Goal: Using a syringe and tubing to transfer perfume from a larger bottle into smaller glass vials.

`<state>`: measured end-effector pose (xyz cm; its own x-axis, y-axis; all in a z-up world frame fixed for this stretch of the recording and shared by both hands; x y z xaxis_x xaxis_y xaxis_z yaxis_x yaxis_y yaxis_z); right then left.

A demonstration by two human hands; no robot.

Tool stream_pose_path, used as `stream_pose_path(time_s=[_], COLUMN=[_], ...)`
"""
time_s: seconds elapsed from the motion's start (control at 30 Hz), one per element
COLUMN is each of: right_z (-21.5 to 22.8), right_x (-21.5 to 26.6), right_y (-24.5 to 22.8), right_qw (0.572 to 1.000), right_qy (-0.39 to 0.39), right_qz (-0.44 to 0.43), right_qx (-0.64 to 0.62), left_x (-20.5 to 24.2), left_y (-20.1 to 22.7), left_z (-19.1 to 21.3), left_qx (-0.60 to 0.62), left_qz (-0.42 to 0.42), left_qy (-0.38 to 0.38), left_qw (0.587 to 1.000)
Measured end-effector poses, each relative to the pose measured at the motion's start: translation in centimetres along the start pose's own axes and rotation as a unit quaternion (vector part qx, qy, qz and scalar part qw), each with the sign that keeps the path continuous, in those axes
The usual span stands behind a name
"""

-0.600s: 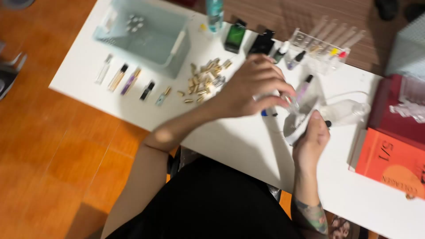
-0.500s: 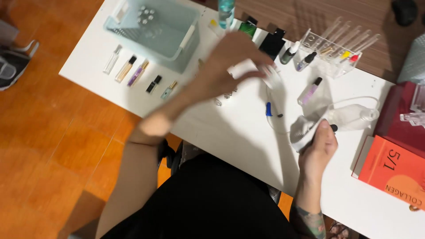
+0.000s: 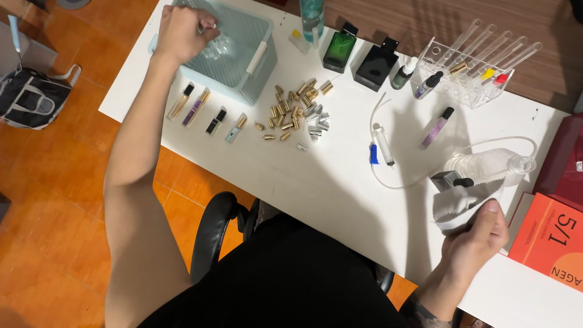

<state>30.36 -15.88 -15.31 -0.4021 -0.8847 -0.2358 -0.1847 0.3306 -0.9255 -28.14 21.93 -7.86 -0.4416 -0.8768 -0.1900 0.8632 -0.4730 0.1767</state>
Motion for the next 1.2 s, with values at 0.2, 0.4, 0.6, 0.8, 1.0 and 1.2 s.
stream_pose_path(time_s=[0.2,0.4,0.6,0.8,1.0,1.2], right_z=[2.5,3.4,5.8,10.8,14.3,8.0], right_x=[0.7,1.5,2.1,1.0,-1.4,-1.1], right_y=[0.2,-1.0,-1.7,-4.6,-5.8,-6.9], right_qw=[0.999,0.998,0.994,0.929,0.899,0.658], right_qy=[0.025,0.053,0.082,0.164,0.158,0.140], right_qz=[-0.002,-0.003,0.002,0.065,0.125,0.117], right_qx=[0.027,0.040,0.068,0.324,0.390,0.730], left_x=[-2.2,-3.2,-1.8,-0.1,-2.4,-5.6], left_y=[-1.3,-2.8,-4.5,16.2,30.9,35.2], left_z=[-1.8,-4.2,-4.7,0.6,-10.3,-17.8], left_qx=[-0.051,-0.145,-0.214,-0.021,0.189,0.161], left_qz=[0.005,-0.022,-0.076,-0.140,-0.206,-0.109], left_qy=[-0.039,-0.024,0.048,0.134,-0.045,-0.120], left_qw=[0.998,0.989,0.973,0.981,0.959,0.974])
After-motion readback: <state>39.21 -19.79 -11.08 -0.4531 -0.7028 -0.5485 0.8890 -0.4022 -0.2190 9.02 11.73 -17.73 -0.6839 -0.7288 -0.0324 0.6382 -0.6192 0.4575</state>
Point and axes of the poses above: each hand's wrist, its own x-axis away from the middle knuckle, its own z-axis out of the back of the hand, y = z × x, the point moved 3 cm from there along -x, towards the middle knuckle, and after that the axes turned 10 degrees about -y, right-handed, at the moved point
